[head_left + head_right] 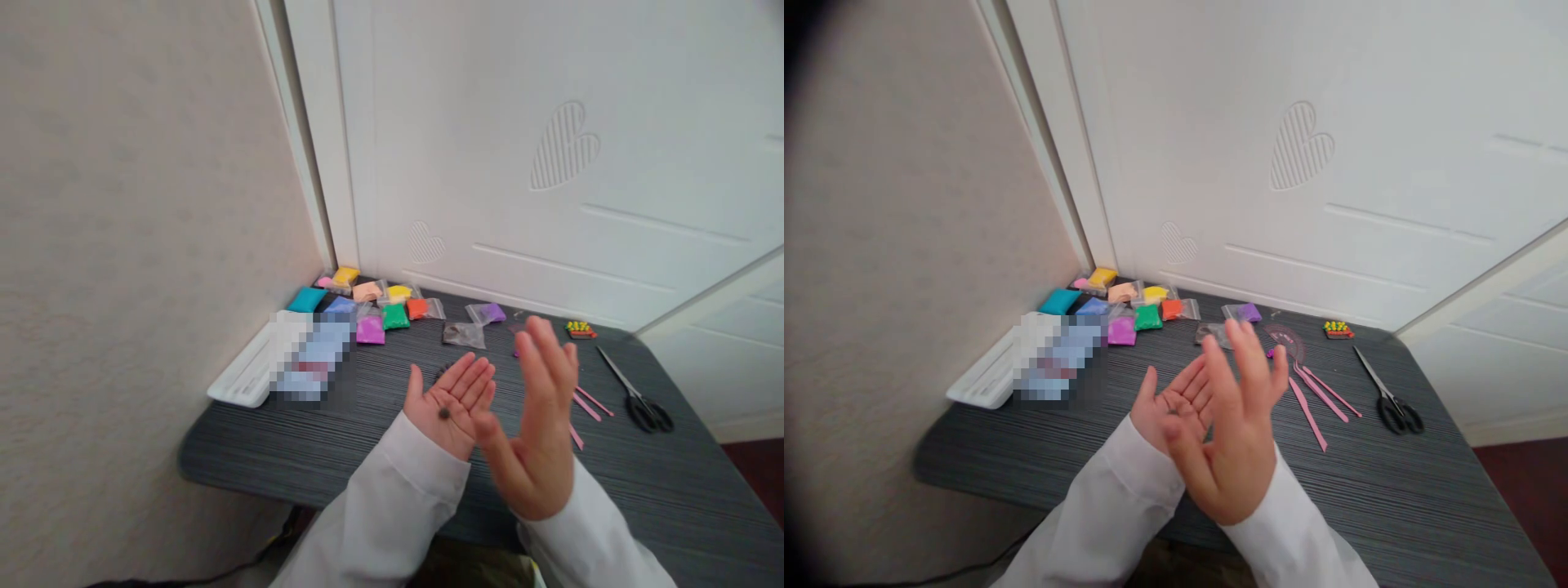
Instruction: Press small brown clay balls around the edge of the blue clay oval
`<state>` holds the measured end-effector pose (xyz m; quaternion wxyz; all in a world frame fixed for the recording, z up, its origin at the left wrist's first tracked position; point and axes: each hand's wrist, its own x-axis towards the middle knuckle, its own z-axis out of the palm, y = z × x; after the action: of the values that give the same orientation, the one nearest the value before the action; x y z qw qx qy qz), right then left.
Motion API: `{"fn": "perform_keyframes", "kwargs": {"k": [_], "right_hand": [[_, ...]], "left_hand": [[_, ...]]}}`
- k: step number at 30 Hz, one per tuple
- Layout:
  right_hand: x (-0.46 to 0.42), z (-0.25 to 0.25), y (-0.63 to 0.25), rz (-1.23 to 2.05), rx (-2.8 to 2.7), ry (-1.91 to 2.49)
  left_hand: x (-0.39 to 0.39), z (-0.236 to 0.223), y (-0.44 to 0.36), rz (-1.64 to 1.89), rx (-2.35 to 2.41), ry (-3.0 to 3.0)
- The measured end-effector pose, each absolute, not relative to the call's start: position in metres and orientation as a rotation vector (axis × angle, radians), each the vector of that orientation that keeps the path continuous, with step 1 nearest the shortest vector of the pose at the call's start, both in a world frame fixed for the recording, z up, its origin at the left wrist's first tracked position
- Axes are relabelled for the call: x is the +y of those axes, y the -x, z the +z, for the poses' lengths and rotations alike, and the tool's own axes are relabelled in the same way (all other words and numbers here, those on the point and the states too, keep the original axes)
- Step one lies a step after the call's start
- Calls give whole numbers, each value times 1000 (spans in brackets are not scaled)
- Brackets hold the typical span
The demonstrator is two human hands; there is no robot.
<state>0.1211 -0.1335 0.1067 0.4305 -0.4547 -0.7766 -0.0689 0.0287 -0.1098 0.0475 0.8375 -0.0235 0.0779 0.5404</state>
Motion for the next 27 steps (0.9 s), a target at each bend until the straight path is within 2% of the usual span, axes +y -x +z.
{"fn": "perform_keyframes", "kwargs": {"k": [3, 9, 20, 24, 27], "right_hand": [[-140, 105, -145, -119, -1771, 1191], [-153, 82, -148, 10, -2103, 1249], [-157, 78, -131, 140, -2129, 1323], [-150, 72, -150, 225, -2039, 1320], [-136, 60, -173, 339, -1954, 1368]], "left_hand": [[-110, 43, -27, 1163, 164, 59], [-112, 45, -31, 1168, 197, 38], [-118, 51, -30, 1157, 265, -133], [-101, 60, -9, 1192, 352, -283], [-76, 66, 18, 1259, 585, -606]]}}
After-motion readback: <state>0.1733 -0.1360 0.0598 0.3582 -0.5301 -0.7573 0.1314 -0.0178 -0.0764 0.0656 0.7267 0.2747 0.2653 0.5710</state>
